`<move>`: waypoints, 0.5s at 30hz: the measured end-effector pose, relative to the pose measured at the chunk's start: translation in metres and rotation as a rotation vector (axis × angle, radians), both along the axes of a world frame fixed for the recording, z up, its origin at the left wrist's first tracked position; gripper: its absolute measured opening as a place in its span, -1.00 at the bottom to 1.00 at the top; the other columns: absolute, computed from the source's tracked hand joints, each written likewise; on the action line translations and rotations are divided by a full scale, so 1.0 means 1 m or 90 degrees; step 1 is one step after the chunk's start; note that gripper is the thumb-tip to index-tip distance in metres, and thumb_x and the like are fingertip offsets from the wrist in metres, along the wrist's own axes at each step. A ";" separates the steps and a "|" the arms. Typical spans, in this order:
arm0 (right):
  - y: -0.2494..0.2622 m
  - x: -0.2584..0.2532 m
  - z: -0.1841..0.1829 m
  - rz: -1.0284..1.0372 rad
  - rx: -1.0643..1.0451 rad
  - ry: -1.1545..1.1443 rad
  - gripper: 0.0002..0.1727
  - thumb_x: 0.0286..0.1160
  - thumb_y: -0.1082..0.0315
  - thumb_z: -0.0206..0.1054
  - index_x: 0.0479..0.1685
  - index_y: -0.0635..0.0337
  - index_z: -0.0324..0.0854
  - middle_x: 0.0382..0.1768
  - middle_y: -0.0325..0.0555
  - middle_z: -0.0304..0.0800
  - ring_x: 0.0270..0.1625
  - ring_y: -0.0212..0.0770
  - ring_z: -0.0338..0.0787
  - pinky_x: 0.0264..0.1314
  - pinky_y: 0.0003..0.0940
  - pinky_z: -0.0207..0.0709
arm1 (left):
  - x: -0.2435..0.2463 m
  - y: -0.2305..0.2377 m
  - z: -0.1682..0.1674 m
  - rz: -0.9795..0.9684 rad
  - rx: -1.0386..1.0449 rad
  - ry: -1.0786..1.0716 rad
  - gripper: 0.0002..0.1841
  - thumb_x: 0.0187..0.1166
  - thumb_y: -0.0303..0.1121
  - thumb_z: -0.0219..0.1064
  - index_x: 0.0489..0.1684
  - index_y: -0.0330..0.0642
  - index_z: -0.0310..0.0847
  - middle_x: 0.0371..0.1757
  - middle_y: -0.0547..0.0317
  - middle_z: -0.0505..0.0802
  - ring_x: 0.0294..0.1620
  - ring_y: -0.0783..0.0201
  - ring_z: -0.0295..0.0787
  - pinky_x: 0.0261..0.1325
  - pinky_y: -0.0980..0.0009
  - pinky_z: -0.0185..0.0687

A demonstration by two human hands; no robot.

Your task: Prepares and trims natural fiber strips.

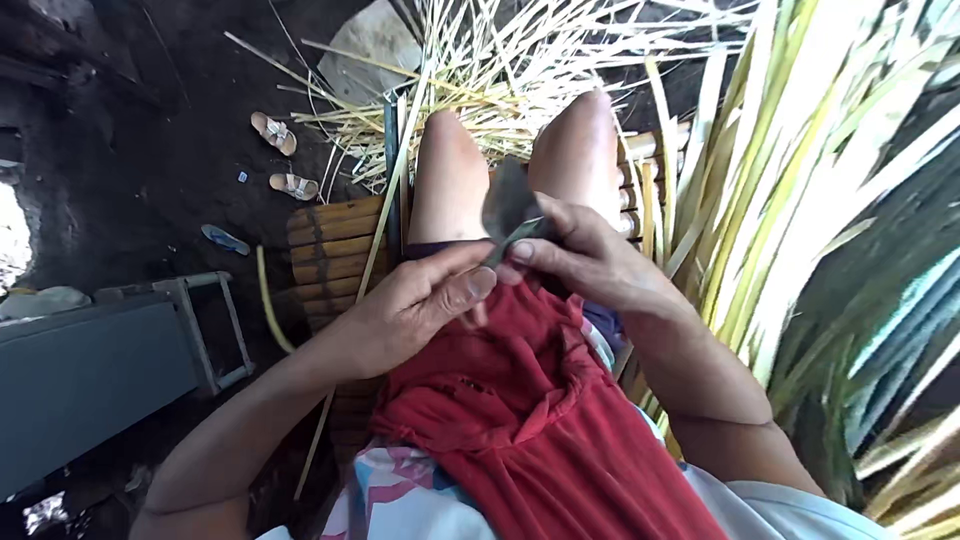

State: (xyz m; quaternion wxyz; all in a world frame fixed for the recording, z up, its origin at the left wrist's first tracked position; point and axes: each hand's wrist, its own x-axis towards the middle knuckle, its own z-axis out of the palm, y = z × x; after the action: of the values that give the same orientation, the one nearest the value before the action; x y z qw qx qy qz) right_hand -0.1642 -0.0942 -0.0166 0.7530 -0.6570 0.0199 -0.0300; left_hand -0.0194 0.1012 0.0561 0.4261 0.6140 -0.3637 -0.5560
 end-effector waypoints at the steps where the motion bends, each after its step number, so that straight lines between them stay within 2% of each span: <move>1: -0.009 -0.005 0.000 -0.016 0.066 -0.018 -0.85 0.72 0.25 0.23 -0.05 0.14 0.59 -0.58 -0.23 0.67 -0.69 -0.44 0.58 -0.70 -0.62 0.51 | 0.008 -0.009 0.001 -0.069 -0.007 0.055 -0.46 0.92 -0.06 -0.16 0.63 -0.22 0.42 0.10 0.15 0.88 -0.08 0.35 0.86 0.03 0.45 0.81; 2: -0.019 -0.008 0.000 -0.033 0.115 -0.040 -0.84 0.69 0.26 0.27 -0.15 0.14 0.68 -0.60 -0.24 0.71 -0.70 -0.44 0.63 -0.69 -0.58 0.57 | 0.015 -0.023 -0.003 -0.091 -0.035 0.080 -0.36 0.91 0.04 -0.25 0.61 -0.25 0.45 0.12 0.16 0.89 -0.08 0.37 0.87 0.01 0.45 0.82; 3: -0.029 -0.008 0.000 -0.045 0.139 -0.062 -0.82 0.68 0.26 0.29 -0.21 0.12 0.73 -0.60 -0.26 0.74 -0.68 -0.45 0.66 -0.66 -0.56 0.62 | 0.016 -0.040 -0.012 -0.059 -0.069 0.087 -0.31 0.90 0.07 -0.31 0.44 -0.29 0.60 -0.01 0.16 0.93 -0.18 0.39 0.88 -0.09 0.46 0.83; 4: -0.040 -0.009 0.000 -0.058 0.142 -0.081 -0.80 0.69 0.24 0.30 -0.25 0.09 0.76 -0.57 -0.31 0.78 -0.65 -0.47 0.69 -0.62 -0.56 0.65 | 0.011 -0.058 -0.024 0.017 -0.100 0.090 -0.29 0.90 0.09 -0.32 0.18 -0.28 0.71 -0.18 0.18 0.92 -0.27 0.41 0.84 -0.13 0.45 0.80; 5: -0.046 -0.011 -0.001 -0.091 0.138 -0.084 -0.78 0.69 0.21 0.31 -0.27 0.08 0.77 -0.56 -0.31 0.79 -0.65 -0.46 0.69 -0.62 -0.55 0.65 | 0.001 -0.079 -0.036 0.106 -0.122 0.102 -0.32 0.89 0.11 -0.30 0.04 -0.22 0.72 -0.28 0.24 0.87 -0.30 0.45 0.79 -0.15 0.46 0.76; 6: -0.048 -0.015 -0.004 -0.155 0.113 -0.071 -0.77 0.67 0.18 0.33 -0.28 0.08 0.77 -0.59 -0.27 0.77 -0.68 -0.44 0.66 -0.65 -0.53 0.62 | -0.010 -0.101 -0.045 0.163 -0.127 0.133 -0.38 0.89 0.12 -0.26 0.14 -0.15 0.66 -0.22 0.28 0.82 -0.25 0.49 0.75 -0.09 0.48 0.72; 8: -0.049 -0.023 -0.009 -0.320 -0.032 -0.039 -0.78 0.62 0.12 0.36 -0.21 0.07 0.74 -0.62 -0.22 0.72 -0.73 -0.38 0.62 -0.72 -0.50 0.56 | -0.032 -0.137 -0.049 0.204 -0.114 0.184 -0.54 0.91 0.00 -0.21 0.47 0.03 0.47 -0.01 0.41 0.77 -0.12 0.63 0.69 -0.01 0.60 0.67; 9: -0.050 -0.024 -0.010 -0.400 -0.133 -0.039 -0.77 0.62 0.12 0.36 -0.16 0.08 0.73 -0.62 -0.23 0.71 -0.72 -0.39 0.62 -0.71 -0.50 0.55 | -0.039 -0.149 -0.058 0.196 -0.129 0.214 -0.59 0.91 -0.06 -0.20 0.51 0.09 0.42 0.02 0.43 0.74 -0.11 0.64 0.67 -0.06 0.63 0.64; 10: -0.052 -0.026 -0.010 -0.468 -0.231 -0.057 -0.76 0.63 0.15 0.36 -0.07 0.14 0.75 -0.60 -0.23 0.72 -0.69 -0.40 0.63 -0.67 -0.51 0.56 | -0.046 -0.158 -0.073 0.200 -0.138 0.234 -0.63 0.89 -0.02 -0.11 0.37 0.14 0.52 -0.09 0.40 0.76 -0.21 0.59 0.67 -0.20 0.62 0.63; 11: -0.052 -0.027 -0.011 -0.528 -0.336 -0.080 -0.74 0.61 0.18 0.38 -0.10 0.21 0.76 -0.57 -0.22 0.72 -0.64 -0.42 0.63 -0.62 -0.51 0.57 | -0.050 -0.162 -0.082 0.202 -0.142 0.256 -0.63 0.87 0.05 -0.06 0.22 0.13 0.60 -0.17 0.36 0.76 -0.28 0.54 0.68 -0.29 0.58 0.62; 12: -0.053 -0.027 -0.013 -0.572 -0.427 -0.102 -0.74 0.58 0.20 0.40 -0.26 0.25 0.73 -0.55 -0.20 0.69 -0.58 -0.41 0.64 -0.54 -0.48 0.57 | -0.050 -0.169 -0.088 0.205 -0.157 0.284 -0.61 0.85 0.09 -0.02 0.15 0.12 0.64 -0.18 0.34 0.79 -0.26 0.50 0.73 -0.28 0.54 0.67; 13: -0.054 -0.028 -0.017 -0.605 -0.494 -0.126 -0.71 0.56 0.20 0.41 -0.37 0.28 0.70 -0.53 -0.15 0.68 -0.52 -0.38 0.65 -0.46 -0.43 0.59 | -0.049 -0.182 -0.098 0.206 -0.181 0.350 -0.56 0.82 0.17 -0.04 0.12 0.13 0.66 -0.13 0.35 0.83 -0.16 0.48 0.78 -0.16 0.50 0.75; 14: -0.054 -0.028 -0.021 -0.636 -0.537 -0.149 -0.68 0.56 0.21 0.41 -0.44 0.29 0.67 -0.55 -0.13 0.64 -0.53 -0.36 0.63 -0.47 -0.42 0.57 | -0.046 -0.197 -0.111 0.216 -0.208 0.411 -0.49 0.78 0.24 -0.03 0.08 0.07 0.68 -0.14 0.30 0.83 -0.12 0.42 0.80 -0.04 0.41 0.80; 15: -0.055 -0.030 -0.024 -0.662 -0.559 -0.168 -0.66 0.56 0.20 0.39 -0.49 0.28 0.63 -0.57 -0.13 0.62 -0.55 -0.35 0.61 -0.50 -0.41 0.54 | -0.041 -0.206 -0.119 0.235 -0.221 0.428 -0.41 0.73 0.34 -0.08 -0.04 0.07 0.68 -0.28 0.32 0.80 -0.24 0.44 0.76 -0.11 0.43 0.76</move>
State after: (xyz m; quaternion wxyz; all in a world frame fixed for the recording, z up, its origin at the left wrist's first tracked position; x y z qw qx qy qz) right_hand -0.1938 -0.1488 -0.0405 0.3010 -0.7970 0.2266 -0.4721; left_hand -0.0607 -0.1049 -0.0625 0.7107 0.3721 -0.1768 -0.5702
